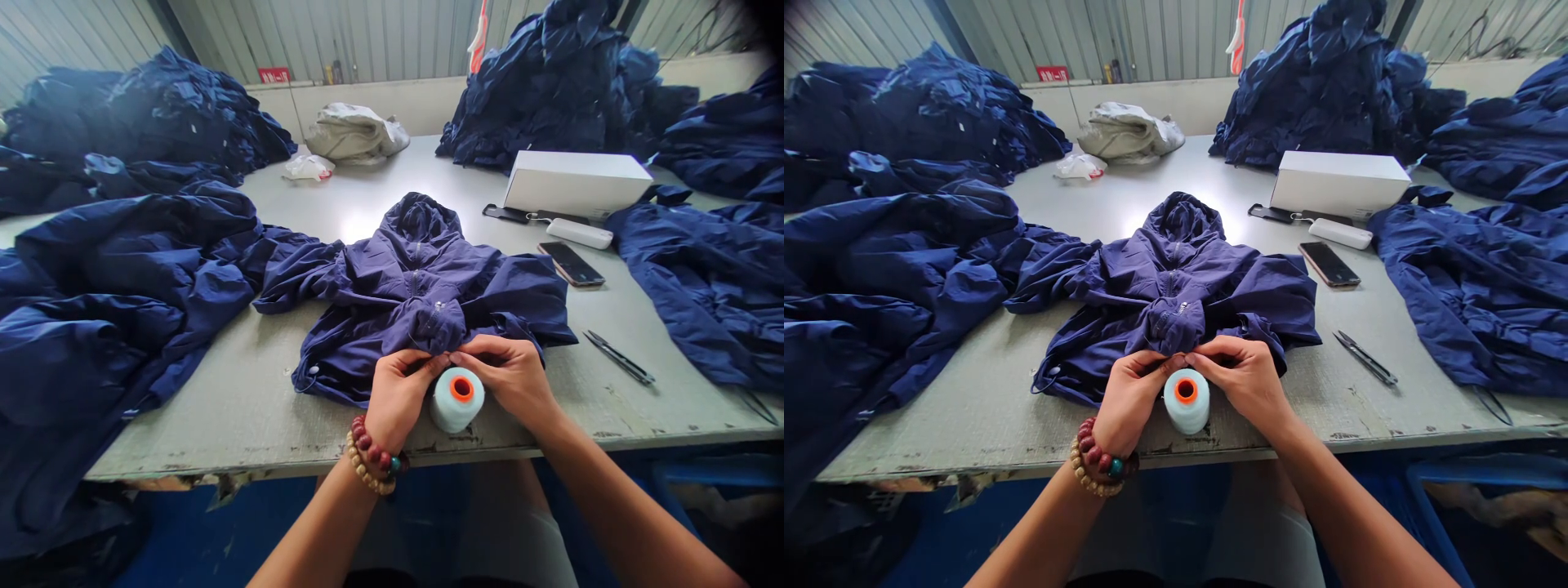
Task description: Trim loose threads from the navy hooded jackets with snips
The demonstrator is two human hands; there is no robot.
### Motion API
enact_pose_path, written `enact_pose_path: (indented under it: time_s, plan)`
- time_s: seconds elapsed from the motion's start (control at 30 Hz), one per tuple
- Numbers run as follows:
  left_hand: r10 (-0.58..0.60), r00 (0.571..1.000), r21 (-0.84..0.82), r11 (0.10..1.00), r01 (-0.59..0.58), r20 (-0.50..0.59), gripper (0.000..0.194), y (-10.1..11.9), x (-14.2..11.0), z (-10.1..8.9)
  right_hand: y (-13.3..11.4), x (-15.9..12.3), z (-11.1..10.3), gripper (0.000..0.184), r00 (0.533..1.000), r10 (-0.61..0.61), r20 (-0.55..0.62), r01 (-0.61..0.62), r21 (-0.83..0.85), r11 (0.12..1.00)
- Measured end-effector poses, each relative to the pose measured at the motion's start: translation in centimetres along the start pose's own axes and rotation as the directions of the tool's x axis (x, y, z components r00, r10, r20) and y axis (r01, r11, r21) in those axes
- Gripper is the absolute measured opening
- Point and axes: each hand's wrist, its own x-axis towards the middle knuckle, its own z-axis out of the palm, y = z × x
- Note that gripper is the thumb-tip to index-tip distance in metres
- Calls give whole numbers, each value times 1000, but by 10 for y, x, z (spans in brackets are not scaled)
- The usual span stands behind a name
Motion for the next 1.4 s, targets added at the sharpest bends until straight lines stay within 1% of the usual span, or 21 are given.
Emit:
enact_pose_path:
  time_s: [0.17,0.3,0.43,0.7,0.87,1.0,1.1,1.2,1.27,1.4]
  plan:
    - [-8,1000,12,1000,8,-4,30,-1,1,0,-1,-2,1,21,996,-51,-75,45,-86,995]
    - [-16,1000,25,1000,17,-26,30,-1,1,1,-1,-2,1,18,997,-47,-65,42,-80,996]
    - [-21,1000,33,999,21,-19,31,-1,1,1,0,0,0,17,1000,-12,-28,12,-24,1000]
    - [-12,999,49,999,14,-32,31,0,1,2,3,1,-4,22,989,128,67,-135,111,985]
    - [-18,1000,44,999,19,-18,31,0,1,2,6,2,-7,16,980,163,115,-189,281,941]
    - [-21,999,52,998,22,-34,33,1,0,2,7,2,-8,19,969,212,129,-245,371,896]
    - [-14,999,45,999,16,-37,33,1,0,3,6,2,-7,26,966,226,127,-257,353,900]
    - [-8,1000,22,1000,9,-23,32,1,0,3,3,1,-6,42,958,252,139,-281,270,921]
    - [-11,1000,13,1000,12,-19,31,1,0,3,3,1,-5,48,953,262,149,-292,233,928]
    - [0,1000,34,999,1,-18,28,0,0,2,3,2,-3,45,954,236,182,-270,195,943]
